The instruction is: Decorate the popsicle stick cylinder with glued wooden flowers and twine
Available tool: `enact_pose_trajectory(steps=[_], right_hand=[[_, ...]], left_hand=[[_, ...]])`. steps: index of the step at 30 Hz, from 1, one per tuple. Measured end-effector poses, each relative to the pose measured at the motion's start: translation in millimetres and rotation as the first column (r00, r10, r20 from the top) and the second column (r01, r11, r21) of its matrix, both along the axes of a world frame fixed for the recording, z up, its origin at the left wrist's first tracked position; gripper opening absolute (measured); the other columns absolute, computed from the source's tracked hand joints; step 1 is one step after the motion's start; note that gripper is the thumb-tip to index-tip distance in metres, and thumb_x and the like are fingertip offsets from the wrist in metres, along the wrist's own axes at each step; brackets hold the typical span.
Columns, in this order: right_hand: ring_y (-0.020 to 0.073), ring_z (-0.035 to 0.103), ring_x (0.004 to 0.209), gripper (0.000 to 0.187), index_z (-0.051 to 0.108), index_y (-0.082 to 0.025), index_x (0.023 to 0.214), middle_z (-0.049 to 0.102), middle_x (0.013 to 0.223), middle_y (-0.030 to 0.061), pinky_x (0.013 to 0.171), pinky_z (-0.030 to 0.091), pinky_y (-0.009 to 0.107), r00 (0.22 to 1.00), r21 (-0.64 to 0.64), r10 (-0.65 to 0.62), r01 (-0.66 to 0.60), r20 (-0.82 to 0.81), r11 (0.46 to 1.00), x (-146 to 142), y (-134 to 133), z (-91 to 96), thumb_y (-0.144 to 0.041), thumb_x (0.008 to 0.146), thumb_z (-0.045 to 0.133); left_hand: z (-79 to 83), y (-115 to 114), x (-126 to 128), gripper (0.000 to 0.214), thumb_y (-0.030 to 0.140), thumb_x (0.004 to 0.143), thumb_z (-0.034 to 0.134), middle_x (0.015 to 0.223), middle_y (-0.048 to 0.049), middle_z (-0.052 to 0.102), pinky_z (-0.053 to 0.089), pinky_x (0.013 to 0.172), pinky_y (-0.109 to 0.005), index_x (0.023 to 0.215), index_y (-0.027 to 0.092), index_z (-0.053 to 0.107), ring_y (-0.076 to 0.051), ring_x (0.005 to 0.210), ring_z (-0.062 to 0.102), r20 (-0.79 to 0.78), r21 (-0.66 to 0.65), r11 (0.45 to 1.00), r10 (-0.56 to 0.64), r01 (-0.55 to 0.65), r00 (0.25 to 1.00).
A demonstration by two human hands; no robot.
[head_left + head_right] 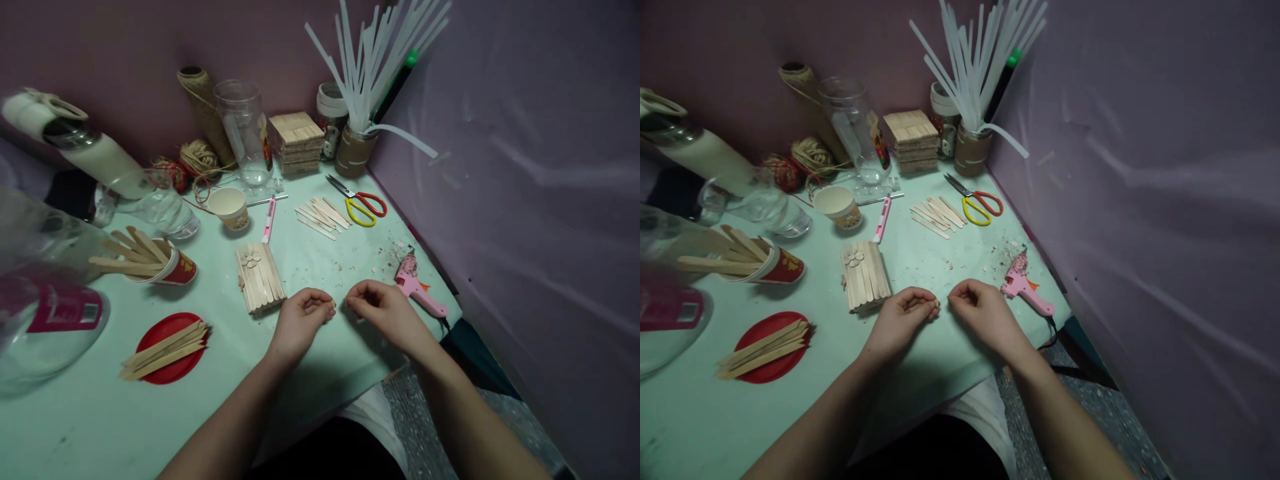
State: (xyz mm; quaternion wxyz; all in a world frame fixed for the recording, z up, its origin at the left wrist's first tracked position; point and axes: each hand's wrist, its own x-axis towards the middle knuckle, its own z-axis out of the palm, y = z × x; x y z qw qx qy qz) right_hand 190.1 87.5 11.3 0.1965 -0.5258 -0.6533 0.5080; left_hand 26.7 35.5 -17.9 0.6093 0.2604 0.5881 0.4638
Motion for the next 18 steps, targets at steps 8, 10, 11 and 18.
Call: enact_pose_trajectory(steps=[8,10,11,18], right_hand=[[0.0123,0.053,0.054,0.017,0.066,-0.017,0.071,0.062,0.060,-0.0012,0.056,0.040,0.027,0.946,-0.306,-0.229,0.153,-0.231,0.940,-15,-16,-6.2,-0.034,0.071,0.069],[0.0118,0.051,0.053,0.018,0.065,-0.017,0.071,0.060,0.058,-0.0021,0.055,0.038,0.026,0.945,-0.307,-0.234,0.157,-0.231,0.939,-16,-17,-7.6,-0.035,0.072,0.068],[0.0117,0.050,0.053,0.018,0.065,-0.017,0.071,0.059,0.057,-0.0024,0.055,0.037,0.026,0.943,-0.307,-0.238,0.162,-0.231,0.938,-16,-18,-8.3,-0.035,0.072,0.069],[0.0104,0.047,0.052,0.020,0.063,-0.017,0.070,0.058,0.058,-0.0029,0.053,0.033,0.025,0.926,-0.327,-0.276,0.186,-0.256,0.926,-19,-23,-13.8,-0.036,0.072,0.069]], left_hand=[[3.1,-5,3,0.028,0.020,0.068,0.072,0.065,0.0029,0.066,0.049,0.065,-0.025,0.093,0.015,0.060,-0.011,0.062,0.063,0.101,0.072,0.995,0.063,-0.071,0.993],[3.4,-6,3,0.027,0.021,0.068,0.073,0.065,0.0033,0.064,0.049,0.064,-0.025,0.091,0.015,0.060,-0.011,0.061,0.062,0.106,0.071,0.994,0.077,-0.085,0.991],[3.7,-6,3,0.027,0.021,0.068,0.073,0.065,0.0035,0.064,0.049,0.064,-0.025,0.090,0.015,0.060,-0.011,0.061,0.062,0.110,0.069,0.994,0.080,-0.088,0.991],[4.5,-7,3,0.027,0.020,0.067,0.074,0.064,0.0038,0.063,0.049,0.064,-0.025,0.088,0.016,0.059,-0.011,0.060,0.062,0.150,0.044,0.995,0.081,-0.088,0.985]])
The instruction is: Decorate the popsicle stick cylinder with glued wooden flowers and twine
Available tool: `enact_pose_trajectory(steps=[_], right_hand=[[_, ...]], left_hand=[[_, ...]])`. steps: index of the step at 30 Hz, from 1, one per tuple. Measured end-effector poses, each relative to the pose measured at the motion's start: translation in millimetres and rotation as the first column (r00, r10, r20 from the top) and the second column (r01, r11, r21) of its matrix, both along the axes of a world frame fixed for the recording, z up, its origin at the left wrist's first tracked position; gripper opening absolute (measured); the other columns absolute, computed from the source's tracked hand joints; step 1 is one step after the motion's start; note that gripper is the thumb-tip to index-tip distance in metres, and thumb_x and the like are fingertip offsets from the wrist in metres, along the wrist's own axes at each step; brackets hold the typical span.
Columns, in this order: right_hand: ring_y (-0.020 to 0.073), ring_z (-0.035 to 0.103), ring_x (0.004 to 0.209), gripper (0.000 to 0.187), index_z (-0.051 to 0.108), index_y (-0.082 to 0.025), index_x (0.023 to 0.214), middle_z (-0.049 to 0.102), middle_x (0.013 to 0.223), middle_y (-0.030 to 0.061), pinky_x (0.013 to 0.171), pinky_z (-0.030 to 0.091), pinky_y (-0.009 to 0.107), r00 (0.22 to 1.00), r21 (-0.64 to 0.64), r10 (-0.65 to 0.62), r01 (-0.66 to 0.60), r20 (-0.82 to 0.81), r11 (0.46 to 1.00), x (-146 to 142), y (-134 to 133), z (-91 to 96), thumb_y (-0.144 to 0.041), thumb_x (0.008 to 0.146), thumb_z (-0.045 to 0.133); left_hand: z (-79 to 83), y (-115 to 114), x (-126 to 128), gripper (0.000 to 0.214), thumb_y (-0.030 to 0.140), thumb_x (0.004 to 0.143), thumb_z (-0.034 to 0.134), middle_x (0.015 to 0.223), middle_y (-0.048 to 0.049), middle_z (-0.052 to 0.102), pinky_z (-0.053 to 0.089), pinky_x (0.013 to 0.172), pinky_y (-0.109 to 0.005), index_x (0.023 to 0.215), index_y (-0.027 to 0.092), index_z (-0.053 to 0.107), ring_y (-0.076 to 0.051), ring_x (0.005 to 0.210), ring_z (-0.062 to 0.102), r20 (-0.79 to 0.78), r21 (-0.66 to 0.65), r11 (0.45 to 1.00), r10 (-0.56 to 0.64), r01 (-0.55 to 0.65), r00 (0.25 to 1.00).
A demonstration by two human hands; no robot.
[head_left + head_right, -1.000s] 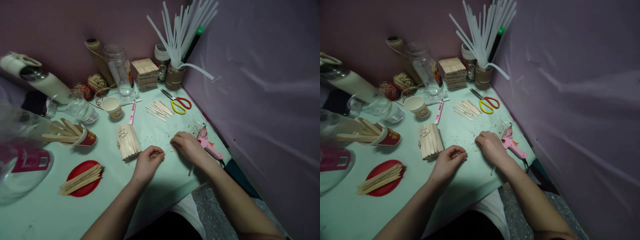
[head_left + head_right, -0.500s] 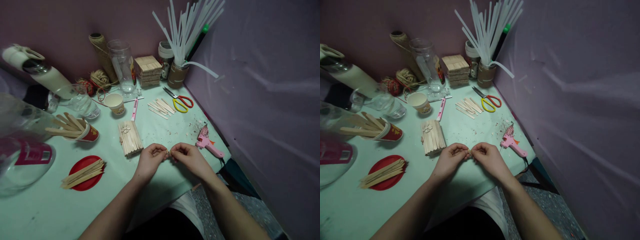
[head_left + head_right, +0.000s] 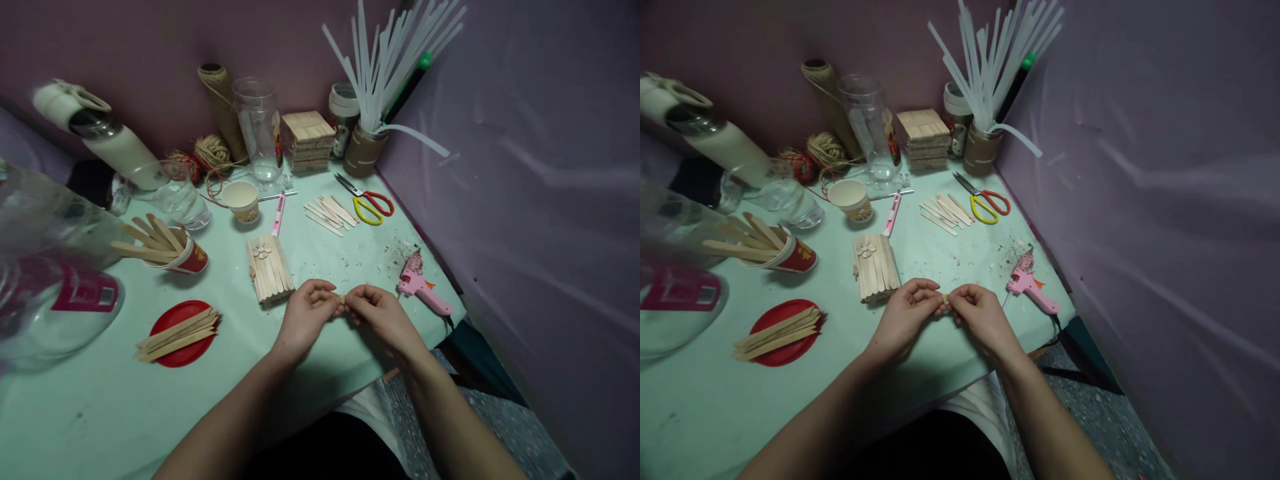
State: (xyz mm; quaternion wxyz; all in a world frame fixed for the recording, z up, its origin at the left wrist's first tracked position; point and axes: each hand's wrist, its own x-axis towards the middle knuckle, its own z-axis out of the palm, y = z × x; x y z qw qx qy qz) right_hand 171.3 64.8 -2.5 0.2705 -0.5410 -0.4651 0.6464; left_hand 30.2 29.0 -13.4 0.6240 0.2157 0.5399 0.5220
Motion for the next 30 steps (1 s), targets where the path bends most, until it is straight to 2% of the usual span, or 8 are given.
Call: enact_pose_trajectory(steps=[10,19,30], right_hand=[[0.0103,0.046,0.051,0.019,0.064,-0.017,0.069,0.057,0.055,-0.0027,0.052,0.032,0.025,1.000,-0.015,-0.013,0.013,-0.017,1.000,2,-2,-6.3,-0.035,0.072,0.069],[0.0102,0.046,0.050,0.021,0.063,-0.017,0.069,0.057,0.056,-0.0028,0.051,0.032,0.025,0.998,-0.018,-0.040,0.039,-0.039,0.999,3,-6,-11.8,-0.036,0.073,0.070],[0.0102,0.048,0.052,0.021,0.063,-0.018,0.070,0.058,0.061,-0.0018,0.053,0.036,0.025,0.991,-0.026,-0.093,0.091,-0.092,0.996,3,-10,-18.8,-0.037,0.073,0.070]], left_hand=[[-0.2,0,1,0.027,0.018,0.065,0.073,0.060,0.0041,0.064,0.049,0.065,-0.026,0.088,0.016,0.059,-0.012,0.059,0.063,-0.009,-0.018,0.999,-0.028,0.028,1.000],[-0.2,0,0,0.014,0.019,0.064,0.075,0.060,-0.0005,0.066,0.048,0.061,-0.024,0.073,0.014,0.067,-0.011,0.060,0.062,-0.025,-0.039,0.998,-0.059,0.058,0.998],[-2.7,1,1,0.024,0.023,0.057,0.085,0.069,-0.0056,0.071,0.051,0.064,-0.024,0.074,0.010,0.074,-0.010,0.062,0.063,0.120,-0.119,0.993,0.003,0.012,0.993]])
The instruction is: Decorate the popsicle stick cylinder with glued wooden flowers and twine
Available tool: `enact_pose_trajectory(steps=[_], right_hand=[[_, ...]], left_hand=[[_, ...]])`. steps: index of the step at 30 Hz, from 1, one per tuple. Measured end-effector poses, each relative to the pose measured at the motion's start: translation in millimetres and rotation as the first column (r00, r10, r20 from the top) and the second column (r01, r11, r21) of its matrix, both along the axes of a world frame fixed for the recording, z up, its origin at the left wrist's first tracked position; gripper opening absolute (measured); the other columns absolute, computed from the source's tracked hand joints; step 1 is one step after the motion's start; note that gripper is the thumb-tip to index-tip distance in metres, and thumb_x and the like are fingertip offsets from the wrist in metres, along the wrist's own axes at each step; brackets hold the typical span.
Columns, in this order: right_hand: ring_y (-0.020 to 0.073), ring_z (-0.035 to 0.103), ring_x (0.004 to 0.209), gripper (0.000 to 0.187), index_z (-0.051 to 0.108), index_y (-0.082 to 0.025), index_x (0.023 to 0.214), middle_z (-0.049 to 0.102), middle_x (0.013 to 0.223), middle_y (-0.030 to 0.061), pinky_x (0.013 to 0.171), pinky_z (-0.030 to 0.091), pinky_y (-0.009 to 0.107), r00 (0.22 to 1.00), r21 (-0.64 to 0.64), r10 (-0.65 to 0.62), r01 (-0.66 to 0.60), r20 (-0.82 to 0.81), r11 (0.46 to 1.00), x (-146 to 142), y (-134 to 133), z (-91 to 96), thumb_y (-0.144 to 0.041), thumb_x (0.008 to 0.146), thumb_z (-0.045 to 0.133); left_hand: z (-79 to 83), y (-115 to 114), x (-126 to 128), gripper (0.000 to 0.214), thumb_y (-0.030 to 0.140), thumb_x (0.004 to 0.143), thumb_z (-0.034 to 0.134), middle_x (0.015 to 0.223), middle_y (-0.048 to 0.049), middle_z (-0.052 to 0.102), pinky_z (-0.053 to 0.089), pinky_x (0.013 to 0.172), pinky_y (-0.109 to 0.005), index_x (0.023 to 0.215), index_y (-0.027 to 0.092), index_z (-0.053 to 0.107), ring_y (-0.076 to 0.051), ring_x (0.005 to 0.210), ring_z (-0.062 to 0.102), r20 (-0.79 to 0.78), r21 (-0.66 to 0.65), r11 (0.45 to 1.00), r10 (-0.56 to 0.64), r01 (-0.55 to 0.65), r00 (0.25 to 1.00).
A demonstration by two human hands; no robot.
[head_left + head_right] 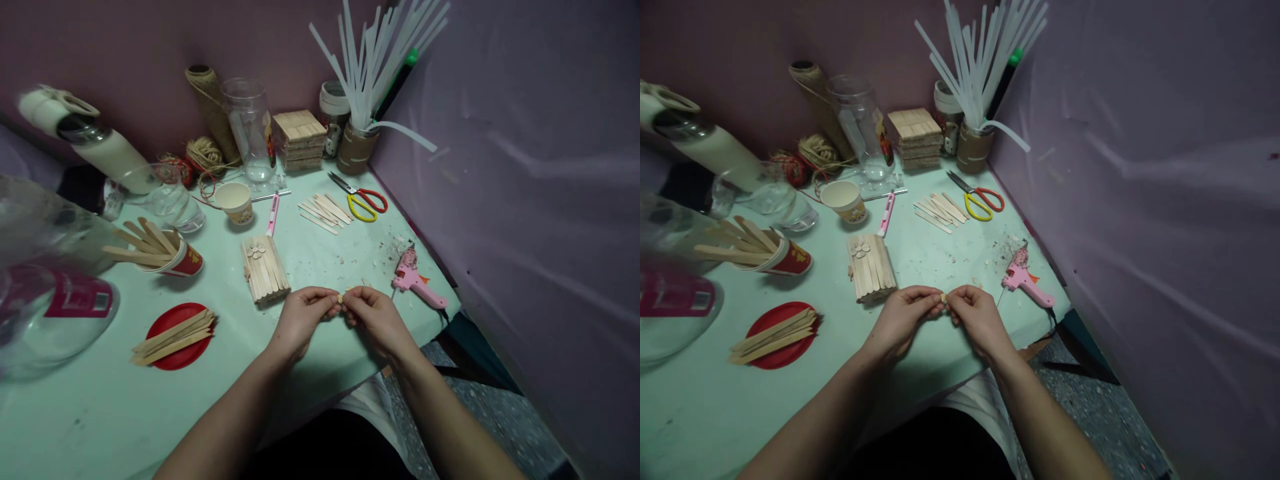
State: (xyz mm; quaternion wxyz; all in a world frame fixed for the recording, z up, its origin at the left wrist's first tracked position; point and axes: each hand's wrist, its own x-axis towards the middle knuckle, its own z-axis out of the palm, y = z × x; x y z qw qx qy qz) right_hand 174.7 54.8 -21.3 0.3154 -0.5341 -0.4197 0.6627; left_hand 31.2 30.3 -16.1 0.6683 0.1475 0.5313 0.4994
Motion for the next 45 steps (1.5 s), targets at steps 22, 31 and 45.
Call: enact_pose_trajectory(steps=[22,31,45], right_hand=[[0.0080,0.047,0.046,0.019,0.061,-0.017,0.065,0.059,0.056,-0.0023,0.046,0.034,0.022,0.991,-0.080,-0.113,0.108,-0.066,0.991,-5,-4,-3.8,-0.031,0.068,0.073],[0.0077,0.047,0.046,0.020,0.059,-0.017,0.067,0.059,0.056,-0.0023,0.046,0.034,0.021,0.989,-0.074,-0.134,0.130,-0.055,0.989,-8,-6,-4.0,-0.033,0.068,0.071],[0.0153,0.051,0.056,0.016,0.061,-0.020,0.069,0.057,0.059,-0.0017,0.057,0.036,0.027,0.890,0.216,0.046,-0.159,0.453,0.963,13,-3,17.1,-0.035,0.077,0.060]], left_hand=[[0.6,-1,2,0.022,0.020,0.058,0.084,0.065,-0.0042,0.071,0.051,0.061,-0.020,0.073,0.010,0.072,-0.010,0.059,0.064,-0.051,-0.028,0.999,-0.022,0.020,0.998],[1.2,0,3,0.023,0.019,0.057,0.084,0.063,-0.0036,0.071,0.051,0.060,-0.020,0.073,0.010,0.071,-0.010,0.058,0.065,-0.031,-0.049,0.999,-0.016,0.015,0.999],[-1.5,0,1,0.025,0.026,0.061,0.082,0.070,-0.0035,0.070,0.049,0.067,-0.025,0.077,0.012,0.069,-0.011,0.065,0.063,-0.069,0.048,0.997,0.065,-0.062,0.995]])
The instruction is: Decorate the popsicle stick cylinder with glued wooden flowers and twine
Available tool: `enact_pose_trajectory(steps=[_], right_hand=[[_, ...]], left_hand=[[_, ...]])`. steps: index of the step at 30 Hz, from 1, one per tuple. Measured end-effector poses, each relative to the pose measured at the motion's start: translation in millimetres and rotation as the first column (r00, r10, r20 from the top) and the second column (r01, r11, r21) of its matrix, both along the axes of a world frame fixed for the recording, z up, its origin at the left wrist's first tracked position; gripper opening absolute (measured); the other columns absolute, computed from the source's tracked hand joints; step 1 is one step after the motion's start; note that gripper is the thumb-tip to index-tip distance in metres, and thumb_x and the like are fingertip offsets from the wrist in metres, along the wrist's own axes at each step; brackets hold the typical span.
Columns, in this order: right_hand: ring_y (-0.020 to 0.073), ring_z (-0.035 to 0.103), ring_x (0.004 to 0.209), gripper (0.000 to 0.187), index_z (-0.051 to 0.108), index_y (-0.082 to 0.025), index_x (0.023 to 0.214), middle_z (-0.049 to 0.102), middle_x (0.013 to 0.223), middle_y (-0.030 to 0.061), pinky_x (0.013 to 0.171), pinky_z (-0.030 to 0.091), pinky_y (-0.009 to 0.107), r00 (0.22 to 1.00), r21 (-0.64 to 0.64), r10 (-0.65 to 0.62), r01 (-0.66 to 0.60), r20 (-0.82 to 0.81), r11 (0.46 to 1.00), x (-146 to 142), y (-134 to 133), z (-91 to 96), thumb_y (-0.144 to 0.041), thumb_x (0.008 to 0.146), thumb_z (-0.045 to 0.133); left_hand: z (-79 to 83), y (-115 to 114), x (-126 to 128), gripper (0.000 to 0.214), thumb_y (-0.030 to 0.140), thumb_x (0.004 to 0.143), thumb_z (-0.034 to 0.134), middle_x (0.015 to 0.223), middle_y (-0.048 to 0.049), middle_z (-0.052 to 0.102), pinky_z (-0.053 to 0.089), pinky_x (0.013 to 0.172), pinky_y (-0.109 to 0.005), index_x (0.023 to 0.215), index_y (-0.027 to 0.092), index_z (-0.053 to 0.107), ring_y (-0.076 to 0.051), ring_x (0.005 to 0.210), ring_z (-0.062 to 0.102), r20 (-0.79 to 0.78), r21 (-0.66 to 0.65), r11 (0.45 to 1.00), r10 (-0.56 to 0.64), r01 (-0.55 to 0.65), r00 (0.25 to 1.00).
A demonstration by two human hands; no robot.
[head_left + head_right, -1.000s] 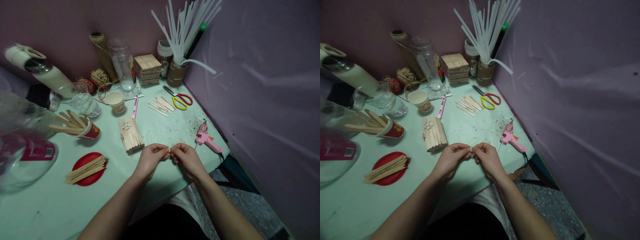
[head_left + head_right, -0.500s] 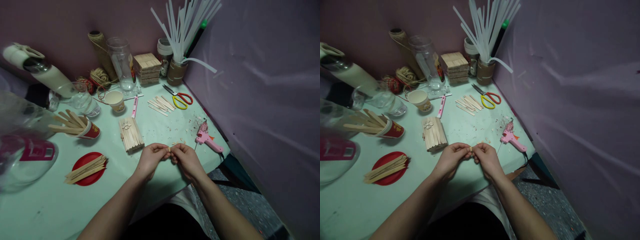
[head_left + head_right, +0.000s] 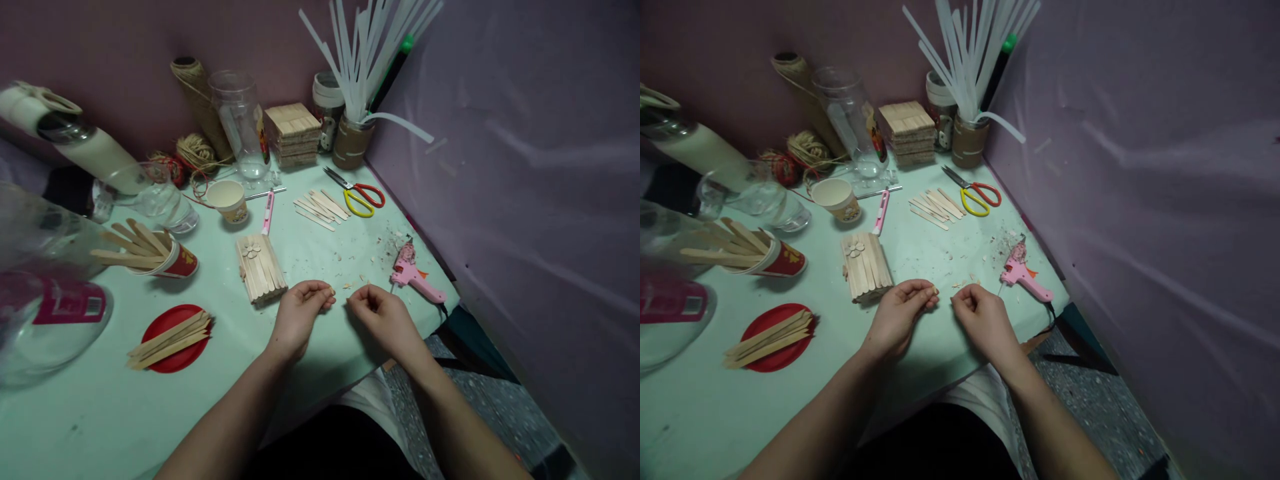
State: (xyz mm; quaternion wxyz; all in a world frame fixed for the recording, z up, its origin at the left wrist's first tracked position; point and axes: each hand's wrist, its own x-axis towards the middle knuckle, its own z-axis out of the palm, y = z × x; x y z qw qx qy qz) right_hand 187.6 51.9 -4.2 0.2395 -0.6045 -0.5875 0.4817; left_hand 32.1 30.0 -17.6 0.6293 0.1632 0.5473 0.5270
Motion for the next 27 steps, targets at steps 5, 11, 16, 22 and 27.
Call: enact_pose_trajectory(steps=[5,11,16,22,27], right_hand=[[0.0189,0.054,0.057,0.014,0.061,-0.021,0.067,0.061,0.059,0.0012,0.059,0.031,0.030,0.949,0.074,0.129,-0.157,0.287,0.985,-3,-6,-0.3,-0.021,0.080,0.056],[0.0237,0.061,0.068,0.019,0.064,-0.020,0.077,0.069,0.072,0.0066,0.065,0.036,0.032,0.885,0.178,0.091,-0.191,0.456,0.965,5,-3,6.5,-0.030,0.089,0.054],[0.0298,0.061,0.087,0.029,0.065,-0.014,0.104,0.068,0.098,0.0162,0.080,0.045,0.040,0.753,0.488,-0.196,-0.185,0.628,0.853,66,24,11.5,-0.036,0.091,0.053],[0.0359,0.056,0.100,0.041,0.064,-0.012,0.114,0.061,0.109,0.0205,0.088,0.044,0.048,0.650,0.325,-0.102,-0.234,0.753,0.916,111,47,-17.6,-0.036,0.082,0.063],[0.0320,0.058,0.094,0.034,0.066,-0.014,0.108,0.063,0.101,0.0169,0.084,0.046,0.044,0.707,0.307,-0.069,-0.215,0.704,0.927,110,52,-26.7,-0.037,0.085,0.058]], left_hand=[[-0.7,0,0,0.025,0.029,0.062,0.082,0.074,-0.0042,0.070,0.046,0.066,-0.025,0.076,0.013,0.068,-0.011,0.067,0.061,0.010,0.006,1.000,-0.019,0.019,1.000],[-1.2,0,1,0.029,0.033,0.062,0.082,0.070,-0.0021,0.067,0.043,0.064,-0.024,0.075,0.013,0.066,-0.010,0.063,0.056,0.024,-0.012,0.999,-0.040,0.040,0.999],[2.7,0,0,0.034,0.034,0.057,0.085,0.070,-0.0012,0.065,0.040,0.063,-0.023,0.075,0.013,0.066,-0.009,0.063,0.054,0.097,-0.051,0.998,-0.043,0.048,0.994],[4.6,0,0,0.037,0.035,0.055,0.089,0.069,-0.0009,0.064,0.041,0.063,-0.021,0.074,0.013,0.066,-0.007,0.063,0.053,0.178,-0.054,0.997,-0.039,0.049,0.983],[2.3,1,-1,0.038,0.033,0.054,0.090,0.070,-0.0011,0.064,0.042,0.063,-0.020,0.074,0.012,0.066,-0.007,0.064,0.053,0.221,-0.055,0.997,-0.032,0.045,0.975]])
